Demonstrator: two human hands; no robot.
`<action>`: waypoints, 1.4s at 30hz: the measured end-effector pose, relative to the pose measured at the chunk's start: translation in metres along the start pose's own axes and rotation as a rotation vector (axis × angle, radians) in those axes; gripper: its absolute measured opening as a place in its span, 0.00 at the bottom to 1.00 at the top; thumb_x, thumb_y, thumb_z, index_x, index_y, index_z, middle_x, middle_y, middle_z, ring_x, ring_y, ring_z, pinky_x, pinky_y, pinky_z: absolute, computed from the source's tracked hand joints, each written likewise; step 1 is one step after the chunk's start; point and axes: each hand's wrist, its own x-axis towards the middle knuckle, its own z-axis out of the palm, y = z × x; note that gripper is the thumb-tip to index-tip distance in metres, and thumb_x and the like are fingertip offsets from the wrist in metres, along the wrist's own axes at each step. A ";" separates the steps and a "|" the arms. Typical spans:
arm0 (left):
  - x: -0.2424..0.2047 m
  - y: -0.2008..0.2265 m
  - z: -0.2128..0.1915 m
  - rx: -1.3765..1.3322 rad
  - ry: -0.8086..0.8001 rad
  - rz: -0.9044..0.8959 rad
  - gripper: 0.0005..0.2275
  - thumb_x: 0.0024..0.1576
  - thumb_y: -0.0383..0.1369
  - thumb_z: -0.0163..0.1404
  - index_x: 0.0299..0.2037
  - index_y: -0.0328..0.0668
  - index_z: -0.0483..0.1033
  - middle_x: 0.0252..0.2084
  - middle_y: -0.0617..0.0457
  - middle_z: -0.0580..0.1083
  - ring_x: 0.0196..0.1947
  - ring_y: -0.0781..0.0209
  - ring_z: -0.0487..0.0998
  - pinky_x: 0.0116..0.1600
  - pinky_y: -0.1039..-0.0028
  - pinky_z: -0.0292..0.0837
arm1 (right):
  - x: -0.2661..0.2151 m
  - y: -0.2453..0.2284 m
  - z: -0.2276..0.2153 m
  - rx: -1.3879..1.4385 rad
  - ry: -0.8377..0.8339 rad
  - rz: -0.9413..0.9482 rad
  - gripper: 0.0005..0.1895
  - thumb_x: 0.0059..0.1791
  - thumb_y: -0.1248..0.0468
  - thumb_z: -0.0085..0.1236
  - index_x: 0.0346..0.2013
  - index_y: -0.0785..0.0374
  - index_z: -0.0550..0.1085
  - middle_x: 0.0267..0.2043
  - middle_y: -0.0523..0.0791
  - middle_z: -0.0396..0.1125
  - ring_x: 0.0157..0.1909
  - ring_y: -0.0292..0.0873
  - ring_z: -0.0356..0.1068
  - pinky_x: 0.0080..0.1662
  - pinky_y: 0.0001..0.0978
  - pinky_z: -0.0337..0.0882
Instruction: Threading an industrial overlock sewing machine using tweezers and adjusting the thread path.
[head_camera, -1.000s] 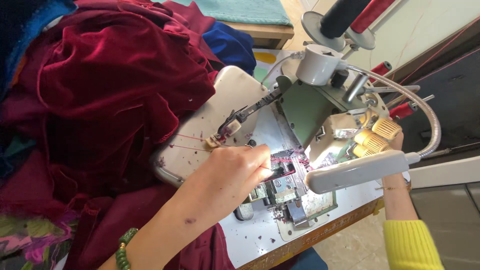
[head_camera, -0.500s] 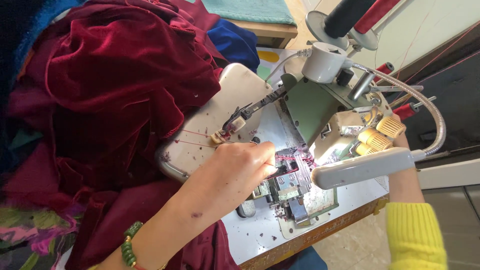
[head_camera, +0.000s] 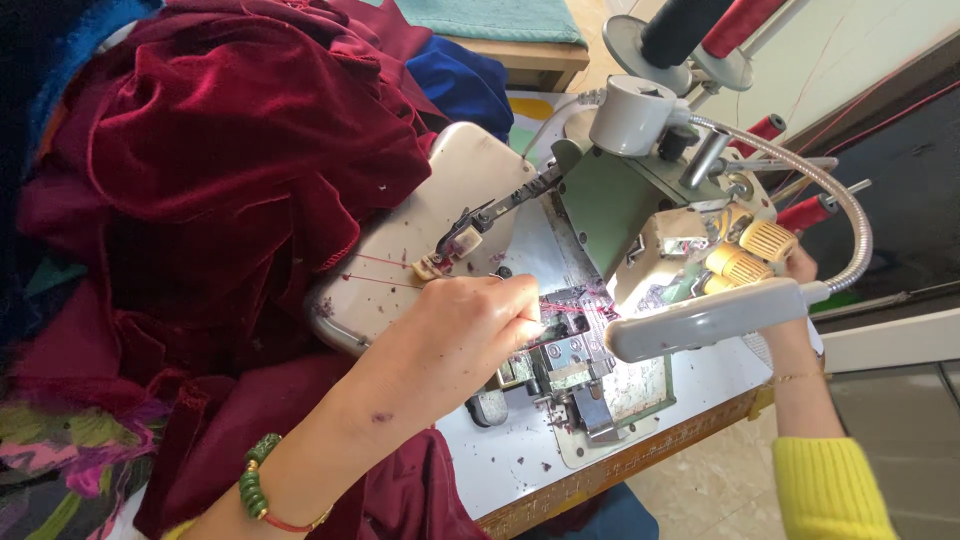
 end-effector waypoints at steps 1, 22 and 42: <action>0.000 0.000 -0.001 0.003 -0.010 0.009 0.12 0.65 0.31 0.48 0.29 0.47 0.60 0.23 0.58 0.68 0.23 0.58 0.67 0.31 0.64 0.61 | -0.002 0.004 0.001 -0.002 0.008 0.003 0.35 0.64 0.42 0.55 0.20 0.54 0.59 0.21 0.36 0.55 0.29 0.27 0.54 0.33 0.28 0.55; 0.002 0.001 0.000 -0.026 0.005 0.001 0.11 0.64 0.31 0.48 0.29 0.47 0.62 0.24 0.57 0.71 0.24 0.56 0.70 0.32 0.63 0.62 | -0.010 -0.005 0.017 0.117 -0.038 -0.212 0.05 0.58 0.68 0.48 0.39 0.55 0.65 0.39 0.41 0.62 0.43 0.37 0.63 0.48 0.33 0.64; -0.010 0.037 0.027 0.492 0.247 0.242 0.11 0.55 0.34 0.63 0.29 0.44 0.72 0.22 0.58 0.73 0.24 0.61 0.76 0.61 0.63 0.72 | -0.215 -0.140 -0.002 -0.048 0.348 -0.901 0.05 0.57 0.72 0.53 0.39 0.73 0.69 0.42 0.56 0.65 0.38 0.48 0.58 0.43 0.39 0.58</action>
